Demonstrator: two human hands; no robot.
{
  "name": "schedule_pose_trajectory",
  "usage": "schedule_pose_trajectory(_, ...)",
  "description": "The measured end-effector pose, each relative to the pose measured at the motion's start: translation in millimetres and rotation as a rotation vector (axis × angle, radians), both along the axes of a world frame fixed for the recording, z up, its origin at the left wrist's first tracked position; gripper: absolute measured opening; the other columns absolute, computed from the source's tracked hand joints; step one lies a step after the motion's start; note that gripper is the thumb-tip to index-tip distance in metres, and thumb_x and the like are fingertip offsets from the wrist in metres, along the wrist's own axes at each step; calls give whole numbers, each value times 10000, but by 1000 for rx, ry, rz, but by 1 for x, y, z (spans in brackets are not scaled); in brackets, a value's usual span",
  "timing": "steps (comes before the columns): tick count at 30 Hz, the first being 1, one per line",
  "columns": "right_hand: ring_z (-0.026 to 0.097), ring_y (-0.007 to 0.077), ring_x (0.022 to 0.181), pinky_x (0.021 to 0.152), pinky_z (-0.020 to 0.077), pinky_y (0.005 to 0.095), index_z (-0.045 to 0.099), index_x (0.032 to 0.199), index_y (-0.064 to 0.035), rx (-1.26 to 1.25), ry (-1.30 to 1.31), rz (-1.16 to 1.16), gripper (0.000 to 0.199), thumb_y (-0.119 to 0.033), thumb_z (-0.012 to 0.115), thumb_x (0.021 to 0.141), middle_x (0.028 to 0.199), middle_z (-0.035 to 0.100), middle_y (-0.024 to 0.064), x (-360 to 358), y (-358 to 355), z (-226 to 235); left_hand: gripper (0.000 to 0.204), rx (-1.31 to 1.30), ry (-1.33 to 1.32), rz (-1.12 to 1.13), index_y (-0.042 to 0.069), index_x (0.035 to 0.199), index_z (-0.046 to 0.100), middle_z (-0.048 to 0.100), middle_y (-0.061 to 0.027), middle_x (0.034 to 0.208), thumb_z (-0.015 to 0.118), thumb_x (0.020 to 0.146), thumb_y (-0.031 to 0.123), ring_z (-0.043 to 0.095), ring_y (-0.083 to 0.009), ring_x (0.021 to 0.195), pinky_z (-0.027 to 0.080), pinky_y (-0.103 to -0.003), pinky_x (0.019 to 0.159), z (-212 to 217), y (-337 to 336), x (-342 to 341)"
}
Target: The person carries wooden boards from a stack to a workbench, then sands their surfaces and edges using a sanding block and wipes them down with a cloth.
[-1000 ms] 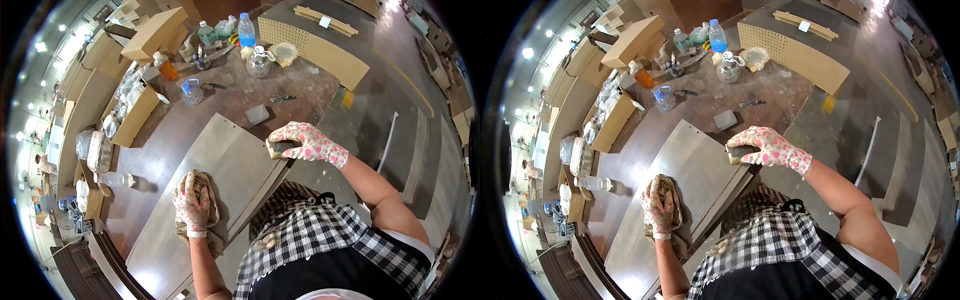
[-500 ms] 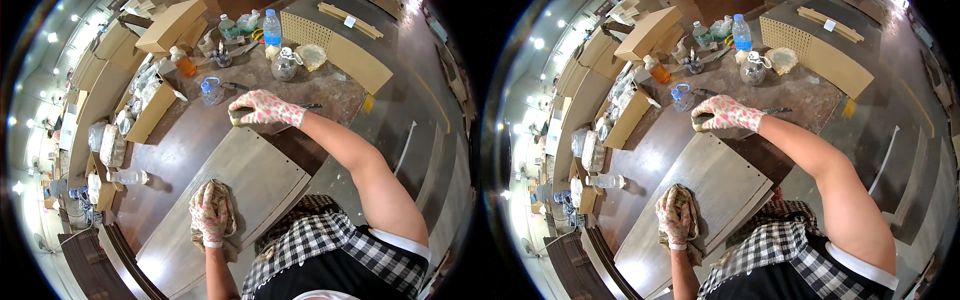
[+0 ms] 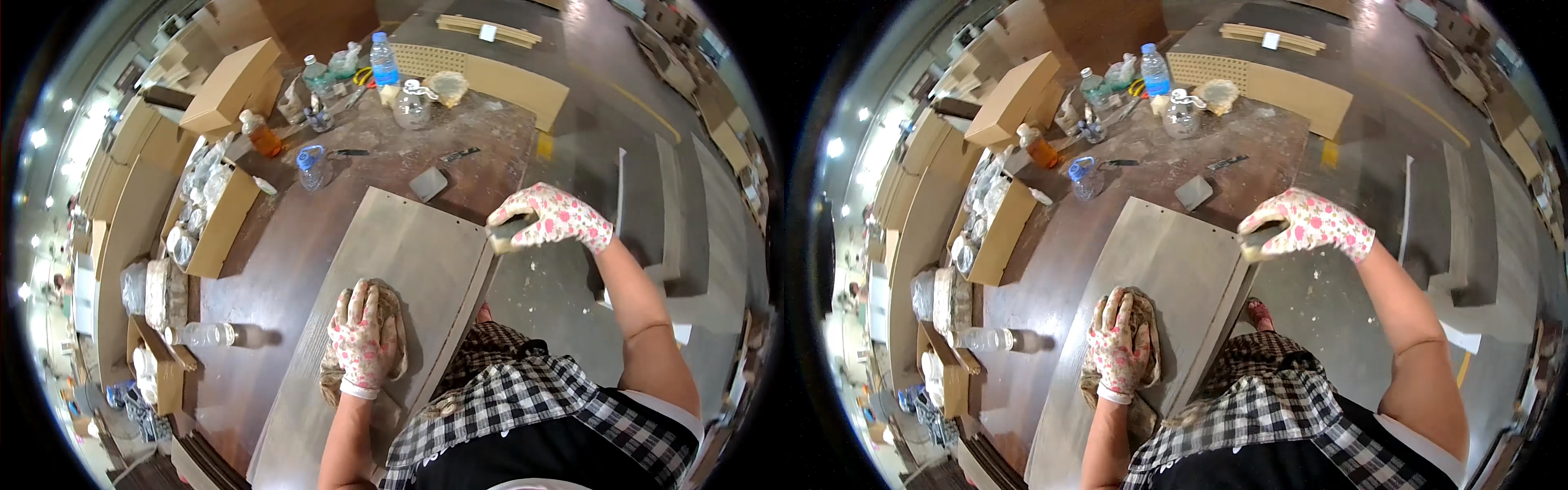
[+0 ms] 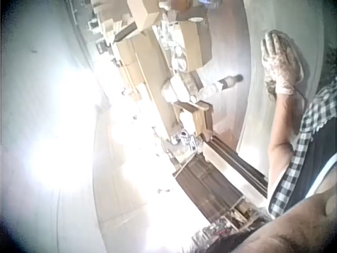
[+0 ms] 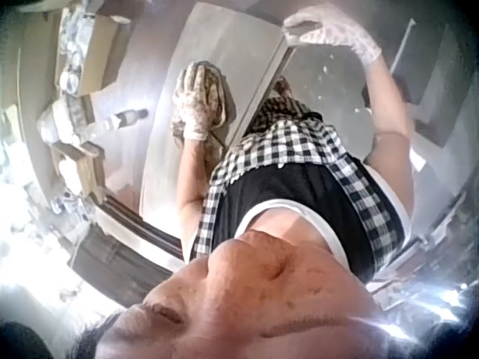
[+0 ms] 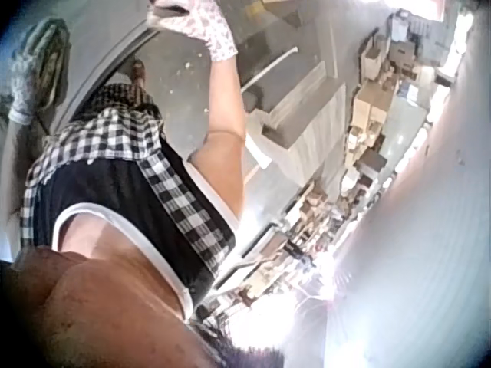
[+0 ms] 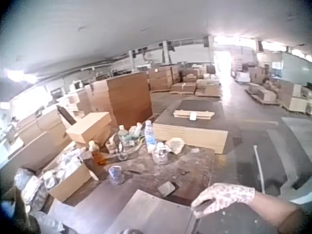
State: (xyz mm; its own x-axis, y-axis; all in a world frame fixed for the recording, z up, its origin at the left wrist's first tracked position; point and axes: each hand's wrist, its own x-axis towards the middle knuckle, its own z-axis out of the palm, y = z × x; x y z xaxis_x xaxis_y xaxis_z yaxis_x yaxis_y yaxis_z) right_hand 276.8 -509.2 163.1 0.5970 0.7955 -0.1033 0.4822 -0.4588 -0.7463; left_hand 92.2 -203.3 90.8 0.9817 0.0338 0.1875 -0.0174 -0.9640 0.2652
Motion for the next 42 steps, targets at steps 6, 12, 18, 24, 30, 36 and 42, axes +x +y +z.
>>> schedule_pose_trajectory(6, 615, 235, 1012, 892, 474, 348, 643, 1133, -80, 490, 378, 172, 446, -256, 743, 735, 1097, 649, 126, -82, 81, -50, 485, -5, -48, -202, 97, 1255, 522, 486, -110, 1318, 584, 793, 231, 416, -355, 1234, 293, -474, 1042, -5, 8, 36)
schedule_pose_trajectory(12, 601, 272, 1033, 902, 461, 361, 612, 1162, -58, 516, 268, 326, 419, -243, 696, 796, 1112, 632, 135, -129, 127, -82, 404, 43, -123, -294, 96, 1216, 554, 504, -120, 1296, 557, 828, 207, 407, -367, 1245, 326, -459, 1028, -13, 23, 97)
schedule_pose_trajectory(18, 594, 287, 1002, 881, 450, 379, 617, 1139, -54, 616, 414, 271, 424, -284, 679, 788, 1067, 642, 132, -127, 127, -91, 446, 65, 6, -849, 120, 1275, 498, 474, -93, 1339, 543, 845, 232, 381, -330, 1281, 298, -446, 1067, -5, -79, 140)
schedule_pose_trajectory(24, 593, 298, 1000, 872, 455, 391, 614, 1127, -37, 741, 425, 225, 413, -259, 674, 784, 1059, 638, 144, -121, 115, -91, 456, 195, -41, -690, 133, 1278, 499, 464, -97, 1342, 548, 836, 232, 353, -350, 1293, 282, -460, 1076, -13, -48, 167)
schedule_pose_trajectory(30, 595, 321, 988, 862, 460, 392, 608, 1128, -32, 715, 417, 249, 414, -248, 671, 781, 1065, 628, 164, -119, 116, -87, 468, 159, -1, -1052, 176, 1276, 512, 425, -66, 1386, 563, 820, 269, 371, -321, 1292, 296, -452, 1070, -7, -101, 153)
schedule_pose_trajectory(36, 588, 320, 1012, 888, 460, 399, 609, 1131, -31, 743, 385, 231, 426, -270, 674, 784, 1084, 627, 160, -122, 113, -90, 426, 329, 8, -657, 184, 1270, 518, 428, -75, 1388, 514, 847, 238, 350, -320, 1309, 252, -468, 1082, -14, -43, 177)
schedule_pose_trajectory(42, 589, 301, 1035, 901, 461, 384, 610, 1144, -44, 738, 446, 215, 423, -228, 700, 773, 1109, 624, 152, -116, 118, -94, 409, -100, -31, -133, 77, 1312, 456, 438, -214, 1329, 449, 916, 179, 466, -383, 1180, 401, -399, 983, -15, 34, 162)
